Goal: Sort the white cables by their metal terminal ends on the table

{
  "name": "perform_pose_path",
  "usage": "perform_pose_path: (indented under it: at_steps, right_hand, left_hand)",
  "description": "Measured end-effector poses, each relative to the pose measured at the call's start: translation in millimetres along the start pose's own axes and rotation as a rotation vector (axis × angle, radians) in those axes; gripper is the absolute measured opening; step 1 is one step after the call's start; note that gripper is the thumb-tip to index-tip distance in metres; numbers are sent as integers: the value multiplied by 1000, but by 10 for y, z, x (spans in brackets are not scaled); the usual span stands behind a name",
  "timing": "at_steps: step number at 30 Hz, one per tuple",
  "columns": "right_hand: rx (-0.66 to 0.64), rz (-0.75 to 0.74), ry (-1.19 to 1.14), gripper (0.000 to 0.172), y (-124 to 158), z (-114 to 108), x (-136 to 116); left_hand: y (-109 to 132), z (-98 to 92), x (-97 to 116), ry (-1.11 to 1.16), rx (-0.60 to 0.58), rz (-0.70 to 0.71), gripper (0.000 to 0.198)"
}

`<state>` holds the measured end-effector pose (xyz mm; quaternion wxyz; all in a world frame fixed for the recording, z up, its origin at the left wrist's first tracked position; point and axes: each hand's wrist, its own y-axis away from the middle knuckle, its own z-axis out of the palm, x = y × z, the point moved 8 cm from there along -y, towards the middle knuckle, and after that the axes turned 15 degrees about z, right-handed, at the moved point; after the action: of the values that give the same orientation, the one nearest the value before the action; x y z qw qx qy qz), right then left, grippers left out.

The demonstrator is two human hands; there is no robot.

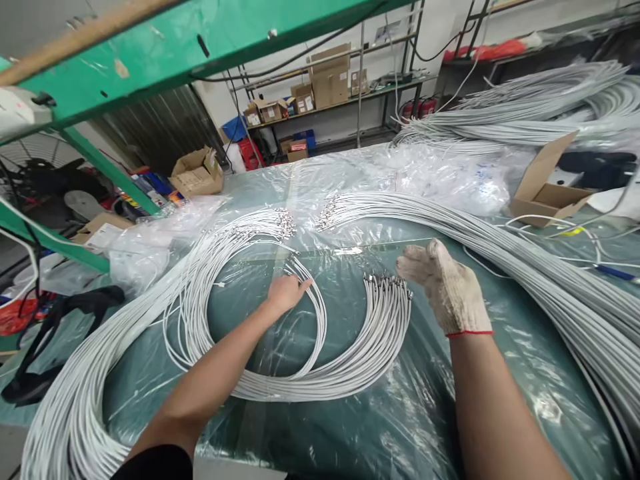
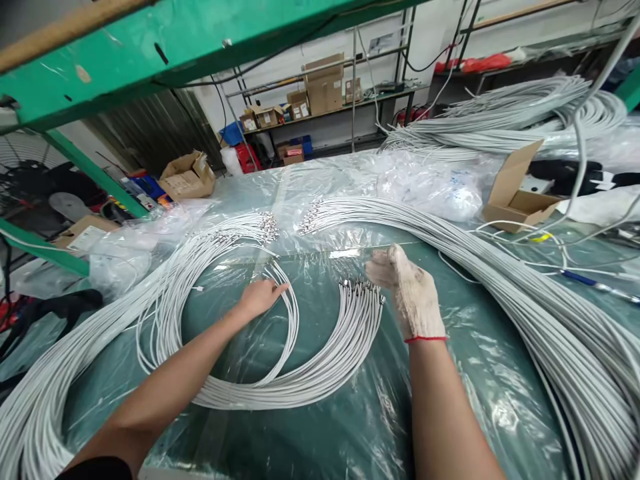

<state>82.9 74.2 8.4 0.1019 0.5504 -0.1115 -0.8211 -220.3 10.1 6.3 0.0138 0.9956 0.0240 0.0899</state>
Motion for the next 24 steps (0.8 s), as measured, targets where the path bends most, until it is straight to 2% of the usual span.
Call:
perform_pose_path:
  at_steps: [2,4,7,10,12,15,17,21,24]
  right_hand:
    - [15,-19,33,44,-11,2,13]
    - [25,-30,49,43,-32,-4,31]
    - [49,-17,105,40,-74,-29,66]
    - [58,-8,150,38,-106,-45,80]
    - [57,-5,157,36,-124,-51,85]
    - [62,-6,155,35,-148,-62,89]
    - [77,-7,157,34,-155,-74,87]
    - [65,3,162,32,-132,-65,69]
    - [64,-22,132,31,-91,-69,20]
  left_hand:
    - [3,82,44,-33,-26,-4,45]
    - [41,99,187,-54,-25,22,46]
    - [162,130,583,51,-15,199,39]
    - [357,273,1040,234,-43,427,32]
    - [455,416,1222,289,-77,453,32]
    - [489,594,1316,304,-127,367,29]
    - [466,637,1325,345,-152,322,21]
    - [425,560,1272,505,-149,276,18]
    - [421,494,1223,845,-143,206,14]
